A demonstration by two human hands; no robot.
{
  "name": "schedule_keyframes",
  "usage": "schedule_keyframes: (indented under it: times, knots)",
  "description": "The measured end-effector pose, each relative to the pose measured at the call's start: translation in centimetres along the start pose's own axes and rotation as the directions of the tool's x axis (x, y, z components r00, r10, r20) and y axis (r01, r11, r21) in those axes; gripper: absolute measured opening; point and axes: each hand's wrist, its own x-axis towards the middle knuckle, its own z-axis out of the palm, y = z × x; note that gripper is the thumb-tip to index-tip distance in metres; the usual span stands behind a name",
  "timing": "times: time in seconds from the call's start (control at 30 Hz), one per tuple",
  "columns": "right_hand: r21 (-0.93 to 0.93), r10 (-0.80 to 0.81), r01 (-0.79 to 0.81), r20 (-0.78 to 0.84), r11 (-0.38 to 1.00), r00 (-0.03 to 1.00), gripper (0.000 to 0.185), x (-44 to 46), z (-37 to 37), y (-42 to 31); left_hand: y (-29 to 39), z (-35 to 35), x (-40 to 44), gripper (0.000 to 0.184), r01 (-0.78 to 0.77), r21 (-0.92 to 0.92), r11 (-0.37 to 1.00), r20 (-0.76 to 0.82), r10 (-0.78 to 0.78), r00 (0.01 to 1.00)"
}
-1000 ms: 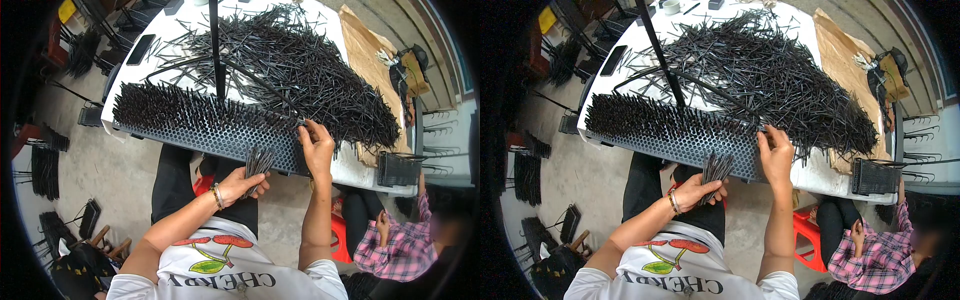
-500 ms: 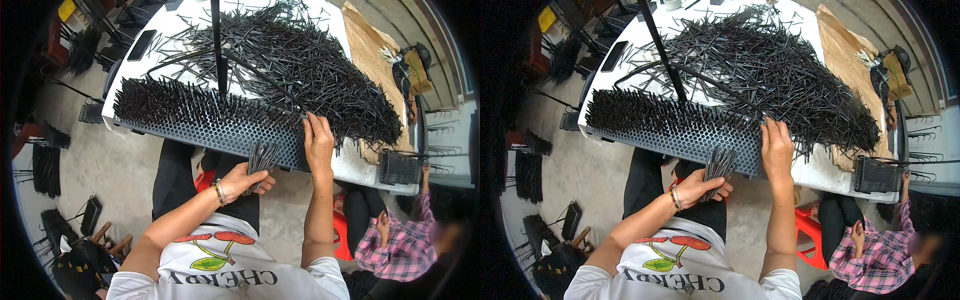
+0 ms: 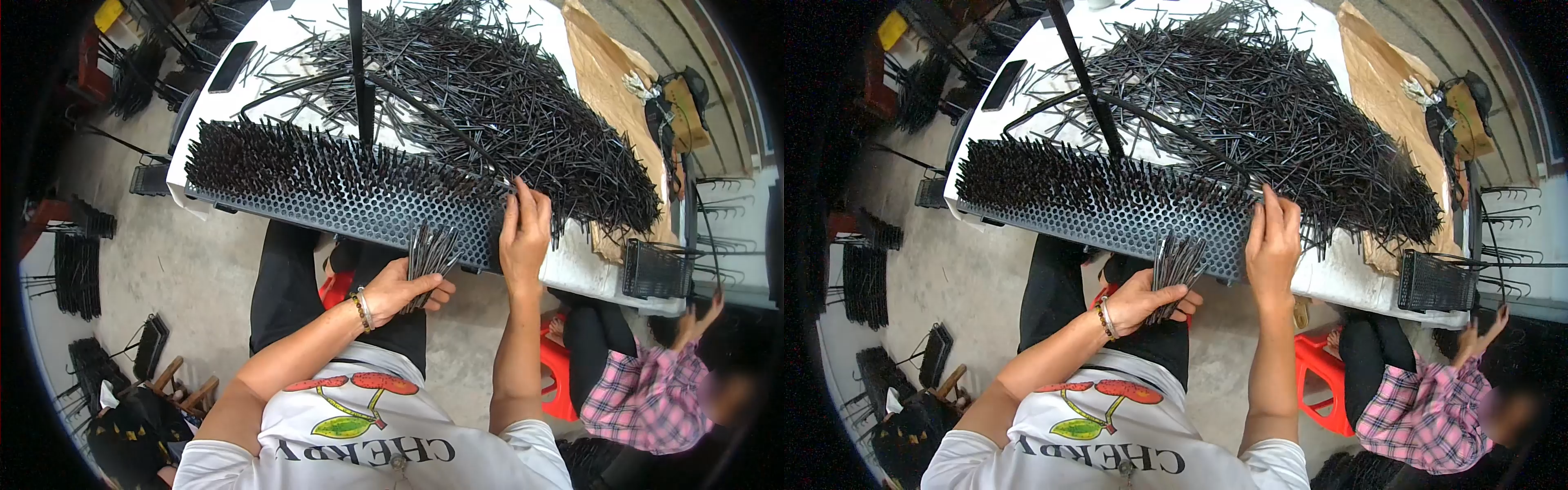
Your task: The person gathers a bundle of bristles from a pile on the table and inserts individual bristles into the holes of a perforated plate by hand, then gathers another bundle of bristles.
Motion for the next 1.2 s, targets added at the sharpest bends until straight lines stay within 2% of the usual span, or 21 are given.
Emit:
schedule_keyframes:
  times: [0.07,0.1,0.2,0.3,0.4,0.5,0.6,0.7,0.8,0.93,1.0,1.13,1.2]
  knots:
    - [0.099,0.109,-0.117,0.084,0.988,0.990,0.019,-0.7,-1.4,-1.2,0.2,0.1,-0.1,0.027,-0.010,0.007,1.000,-0.013,0.010,1.000]
    - [0.198,0.226,-0.266,0.202,0.943,0.953,0.021,-1.6,-1.6,-1.3,0.3,0.2,-0.2,0.026,-0.014,0.011,1.000,-0.019,0.014,1.000]
    - [0.285,0.368,-0.547,0.495,0.787,0.787,0.025,-4.1,-1.8,-2.4,0.1,0.5,-0.2,0.026,-0.051,0.004,0.999,-0.012,0.051,0.999]
    - [0.309,0.373,-0.618,0.579,0.723,0.725,0.026,-5.1,-1.9,-3.1,0.2,0.9,-0.3,0.026,-0.094,0.001,0.996,0.000,0.094,0.996]
    - [0.425,0.437,-0.741,0.613,0.519,0.658,0.022,-5.4,-1.8,-2.9,0.5,1.0,-0.5,0.027,-0.110,-0.031,0.993,-0.009,0.110,0.994]
    - [0.387,0.488,-0.789,0.630,0.477,0.604,0.022,-4.7,-2.4,-3.1,0.1,0.7,-0.4,0.027,-0.096,0.007,0.995,-0.015,0.096,0.995]
    - [0.356,0.469,-0.787,0.653,0.504,0.595,0.023,-4.9,-2.5,-2.8,-0.3,0.7,-0.4,0.028,-0.047,0.060,0.997,-0.008,0.047,0.999]
    - [0.378,0.425,-0.777,0.675,0.502,0.603,0.021,-4.8,-2.7,-2.4,-0.3,0.7,-0.3,0.027,-0.062,0.091,0.994,-0.010,0.063,0.998]
    - [0.512,0.460,-0.731,0.569,0.451,0.682,0.019,-3.6,-3.7,-1.2,-0.3,0.5,-0.4,0.025,-0.069,0.065,0.995,-0.059,0.073,0.996]
    - [0.560,0.482,-0.534,0.253,0.634,0.838,0.016,-0.1,-5.0,1.0,-0.1,0.5,-0.5,0.024,-0.035,0.027,0.999,-0.043,0.036,0.998]
    - [0.568,0.438,-0.450,0.168,0.690,0.883,0.016,1.3,-4.2,3.1,-0.1,0.6,-0.5,0.024,-0.023,0.008,1.000,-0.034,0.023,0.999]
    - [0.600,0.332,-0.331,0.113,0.728,0.936,0.016,3.0,-2.8,5.9,0.3,0.7,-0.6,0.025,-0.005,0.025,1.000,-0.043,0.007,0.999]
    - [0.612,0.317,-0.333,0.139,0.717,0.938,0.015,3.4,-2.3,6.2,0.2,0.6,-0.7,0.025,-0.008,0.023,1.000,-0.036,0.009,0.999]
